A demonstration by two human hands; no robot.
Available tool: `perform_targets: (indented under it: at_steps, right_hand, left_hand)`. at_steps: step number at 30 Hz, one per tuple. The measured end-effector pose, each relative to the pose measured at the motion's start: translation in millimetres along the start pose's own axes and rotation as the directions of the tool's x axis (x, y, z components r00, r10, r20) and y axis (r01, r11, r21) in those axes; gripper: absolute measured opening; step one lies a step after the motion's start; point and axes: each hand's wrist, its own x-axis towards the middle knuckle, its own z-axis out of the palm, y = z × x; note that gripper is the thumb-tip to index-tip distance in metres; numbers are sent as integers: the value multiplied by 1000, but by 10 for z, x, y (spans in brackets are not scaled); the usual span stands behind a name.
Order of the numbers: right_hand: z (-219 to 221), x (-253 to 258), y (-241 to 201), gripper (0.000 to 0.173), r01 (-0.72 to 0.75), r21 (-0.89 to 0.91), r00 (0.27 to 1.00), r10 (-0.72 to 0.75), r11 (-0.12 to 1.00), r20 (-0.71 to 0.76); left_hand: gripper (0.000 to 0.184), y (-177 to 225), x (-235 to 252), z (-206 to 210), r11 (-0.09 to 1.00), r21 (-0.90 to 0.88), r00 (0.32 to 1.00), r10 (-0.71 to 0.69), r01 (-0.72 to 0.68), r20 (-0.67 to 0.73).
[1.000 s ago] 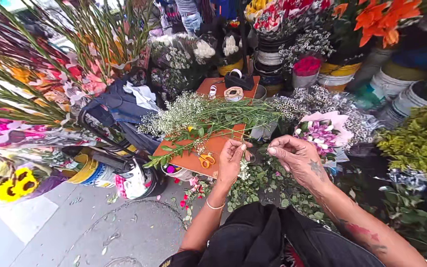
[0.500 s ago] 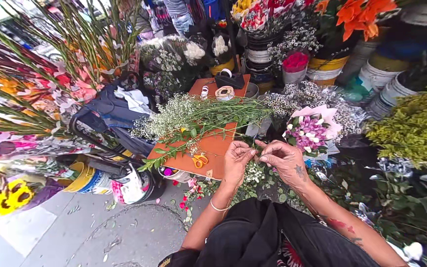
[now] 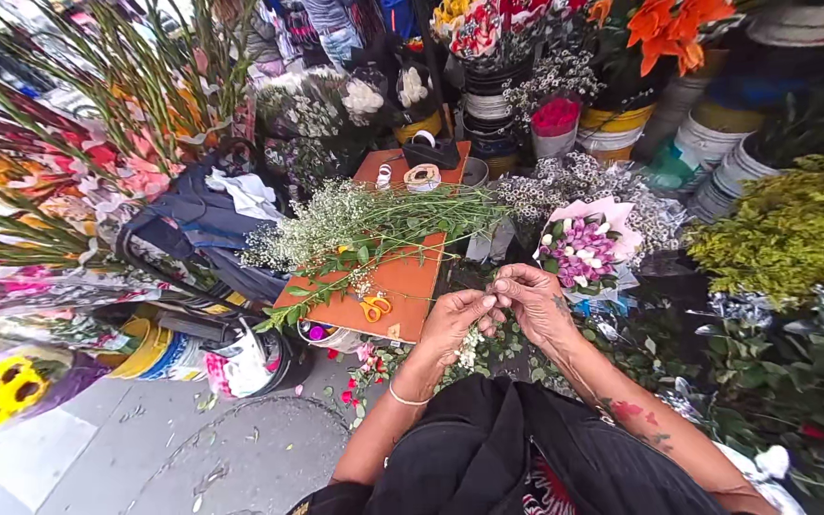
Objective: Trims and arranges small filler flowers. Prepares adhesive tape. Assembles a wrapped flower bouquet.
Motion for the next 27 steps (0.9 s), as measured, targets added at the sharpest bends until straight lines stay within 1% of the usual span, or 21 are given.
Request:
perform_targets:
  at_steps: [2, 4, 6, 9, 11, 13, 16, 18, 22, 23, 25, 27]
  right_hand:
    - [28, 2, -13, 8, -17, -5, 1000, 17, 1000, -20]
    - [49, -14, -30, 8, 1, -35, 999, -2, 999, -49]
    - [54, -50, -41, 8, 64, -150, 993, -78, 987, -87]
    - [100, -115, -24, 9, 102, -357, 980, -154, 928, -122]
    - [134, -121, 44, 10, 109, -410, 973, -183, 906, -144]
    - [143, -96, 91, 10, 105, -421, 966, -194, 901, -173]
    - [134, -85, 127, 12, 119, -447, 959, -219, 887, -179]
    - [137, -105, 137, 12, 150, -462, 952, -254, 874, -171]
    - [151, -128, 129, 10, 233, -479, 935, -330, 846, -129]
    - [164, -132, 124, 10, 248, -480, 932, -343, 841, -118]
    - [194, -153, 108, 10, 279, -488, 927, -365, 827, -89]
    - [220, -171, 98, 11, 307, -490, 922, -383, 816, -59]
  left_hand:
    - [17, -45, 3, -11, 985, 139, 994, 109, -104, -31]
    - [17, -121, 16, -30, 922, 321, 961, 261, -219, -95]
    - [17, -157, 23, -33, 822, 482, 897, 416, -302, -148]
    - [16, -195, 40, -8, 644, 662, 779, 611, -383, -143]
    - [17, -239, 38, 26, 544, 740, 727, 678, -396, -108]
    - [17, -272, 32, 60, 472, 785, 695, 715, -401, -75]
    - [17, -299, 27, 75, 423, 810, 666, 744, -406, -54]
    - [17, -314, 18, 77, 429, 794, 659, 751, -431, -47]
    - [26, -302, -4, 59, 530, 656, 682, 730, -537, -31]
    - [27, -292, -5, 66, 555, 623, 682, 730, -551, -47]
    - [23, -282, 4, 82, 621, 526, 679, 726, -581, -107]
    - [18, -263, 5, 111, 711, 378, 704, 686, -593, -184]
